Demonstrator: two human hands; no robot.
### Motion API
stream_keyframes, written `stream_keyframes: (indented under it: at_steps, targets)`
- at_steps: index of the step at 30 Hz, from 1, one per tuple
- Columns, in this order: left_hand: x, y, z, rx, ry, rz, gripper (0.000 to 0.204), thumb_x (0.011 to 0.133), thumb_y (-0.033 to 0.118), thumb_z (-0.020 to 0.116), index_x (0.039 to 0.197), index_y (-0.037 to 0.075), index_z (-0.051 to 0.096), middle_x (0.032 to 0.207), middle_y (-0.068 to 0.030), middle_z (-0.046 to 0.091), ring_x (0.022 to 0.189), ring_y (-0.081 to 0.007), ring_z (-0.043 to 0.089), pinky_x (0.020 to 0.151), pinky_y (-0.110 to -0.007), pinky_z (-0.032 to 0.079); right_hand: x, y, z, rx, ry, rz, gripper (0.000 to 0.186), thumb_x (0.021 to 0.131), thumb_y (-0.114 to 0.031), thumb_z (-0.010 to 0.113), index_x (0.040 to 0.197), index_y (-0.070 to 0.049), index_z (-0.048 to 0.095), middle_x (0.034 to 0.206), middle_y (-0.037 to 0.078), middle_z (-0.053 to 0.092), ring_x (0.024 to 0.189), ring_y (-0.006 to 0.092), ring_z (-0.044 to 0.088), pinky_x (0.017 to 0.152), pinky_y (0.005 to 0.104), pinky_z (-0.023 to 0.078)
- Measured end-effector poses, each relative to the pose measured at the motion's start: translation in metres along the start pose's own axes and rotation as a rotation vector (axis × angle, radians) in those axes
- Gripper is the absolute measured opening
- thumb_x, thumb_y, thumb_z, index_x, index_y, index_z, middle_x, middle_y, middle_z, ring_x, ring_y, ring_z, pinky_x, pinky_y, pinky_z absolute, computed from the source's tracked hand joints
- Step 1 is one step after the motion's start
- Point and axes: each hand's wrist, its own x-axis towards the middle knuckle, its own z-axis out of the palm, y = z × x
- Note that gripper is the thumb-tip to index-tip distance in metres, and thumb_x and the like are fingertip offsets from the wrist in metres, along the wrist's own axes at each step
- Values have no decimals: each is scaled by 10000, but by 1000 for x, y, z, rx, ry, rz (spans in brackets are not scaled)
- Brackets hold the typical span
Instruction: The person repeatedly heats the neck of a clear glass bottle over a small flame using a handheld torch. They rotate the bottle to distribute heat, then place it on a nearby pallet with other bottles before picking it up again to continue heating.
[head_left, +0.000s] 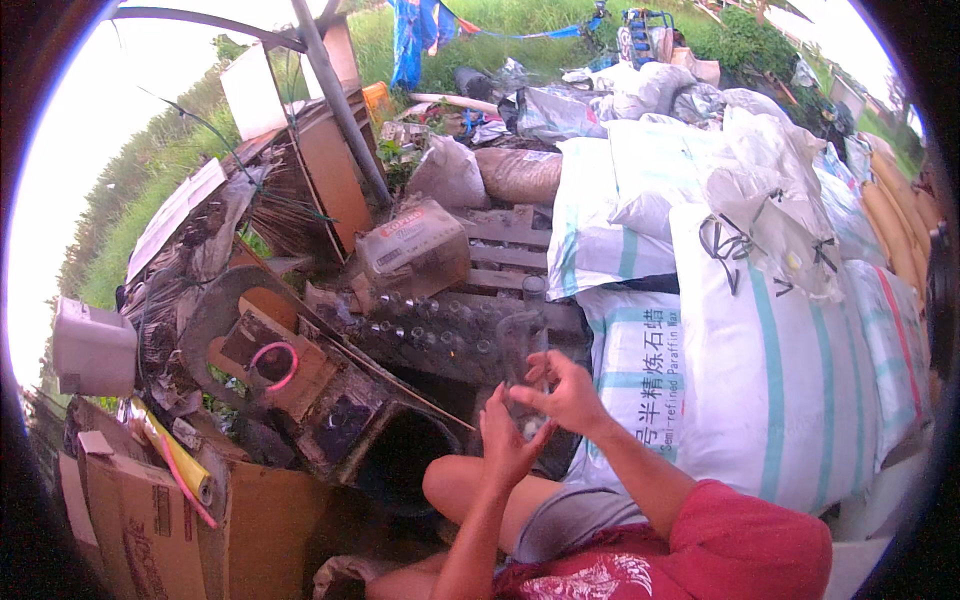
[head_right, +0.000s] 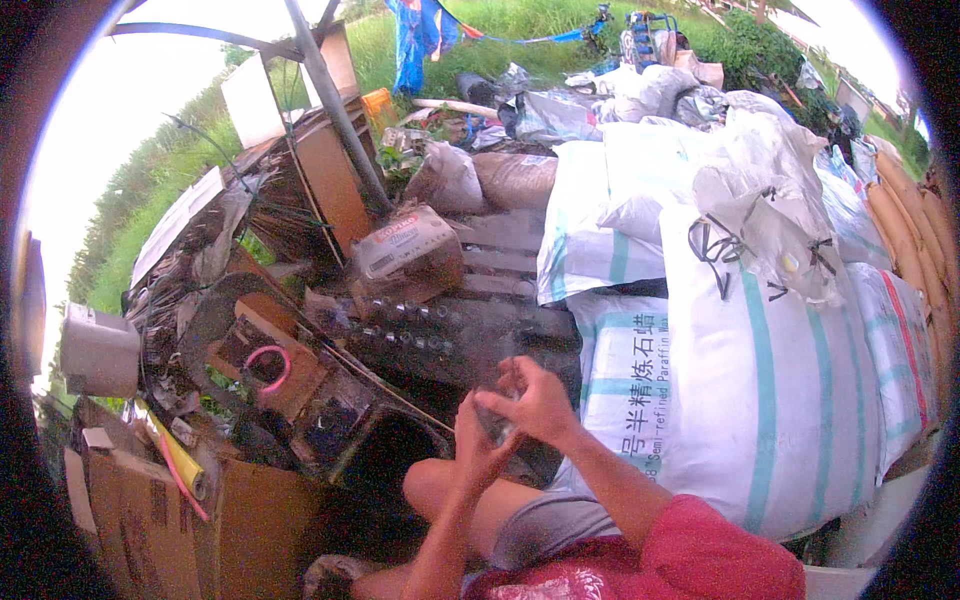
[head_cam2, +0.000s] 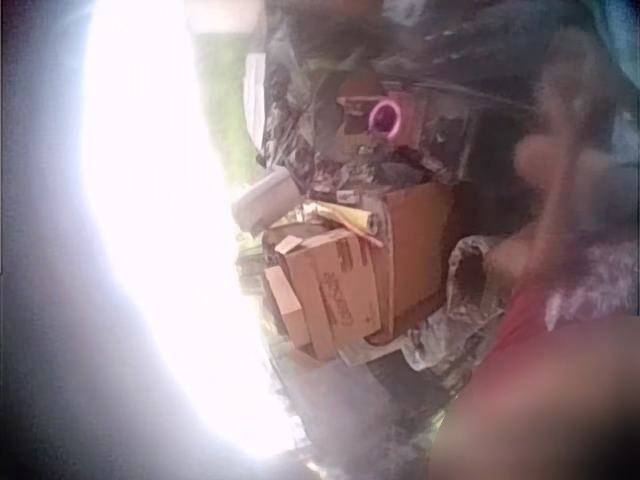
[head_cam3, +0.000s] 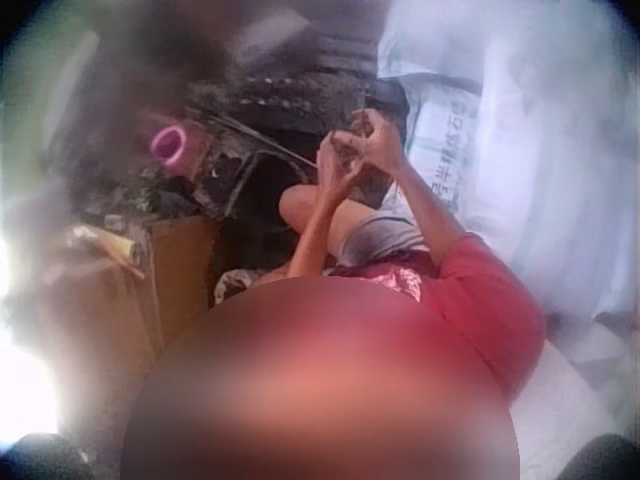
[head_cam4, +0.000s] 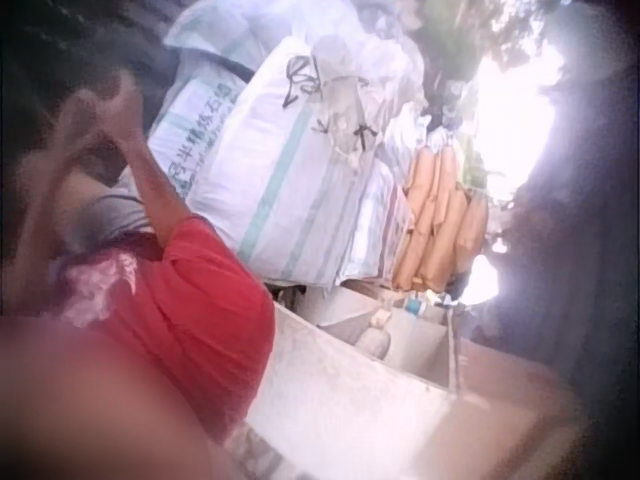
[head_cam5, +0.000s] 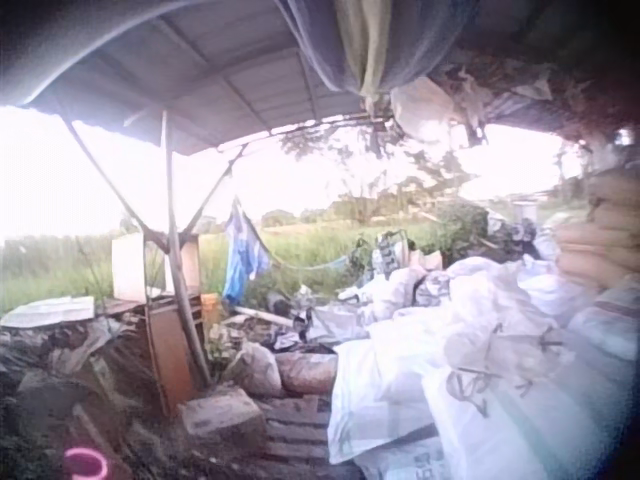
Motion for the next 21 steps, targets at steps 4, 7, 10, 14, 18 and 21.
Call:
stream_keyframes:
  at_steps: [4, 7, 10, 14, 18, 21]
  targets:
    - [-5, -1, -12, 53, 8, -63, 1014, 956, 437, 973, 1725, -18, 495, 1666, -265, 591, 1569, -452, 572, 1350, -642, 360, 41, 40, -48, -38, 193, -11, 790, 900, -538, 1046, 1378, 9, 736, 1150, 132, 858, 1051, 232, 817, 958, 410, 641]
    - [-49, -20, -46, 179, 79, -152, 762, 994, 401, 902, 1591, 2, 646, 1567, -216, 685, 1464, -456, 625, 1336, -606, 380, 92, 75, -73, -80, 332, -119, 777, 888, -543, 1052, 1344, 0, 734, 1125, 129, 838, 1004, 259, 797, 927, 435, 628]
    - [-89, -60, -71, 152, 253, -2, 590, 1024, 348, 833, 1504, 29, 701, 1488, -184, 736, 1453, -438, 650, 1369, -638, 352, 146, 121, -86, -237, 357, -189, 804, 863, -560, 1059, 1349, -12, 729, 1104, 136, 822, 983, 312, 786, 906, 473, 621]
    - [-165, -97, -107, 508, 311, -123, 505, 1031, 302, 803, 1447, 30, 712, 1475, -201, 731, 1473, -426, 649, 1379, -669, 345, 198, 201, -86, -478, 242, 62, 889, 837, -593, 1062, 1445, -36, 730, 1066, 106, 795, 976, 298, 781, 904, 443, 619]
    - [-229, -102, -139, 669, 403, -281, 421, 1082, 377, 768, 1318, 28, 772, 1397, -221, 780, 1352, -455, 724, 1238, -648, 496, 222, 296, -71, -481, 206, 48, 939, 803, -586, 1089, 1488, -70, 707, 1040, 93, 771, 958, 266, 756, 882, 443, 608]
    - [-260, -103, -148, 809, 377, -276, 465, 1137, 471, 718, 1270, 35, 812, 1339, -244, 811, 1298, -481, 741, 1160, -650, 561, 231, 360, -53, -349, 122, 68, 955, 786, -502, 1121, 1528, -80, 692, 1123, 105, 797, 1033, 244, 772, 932, 440, 618]
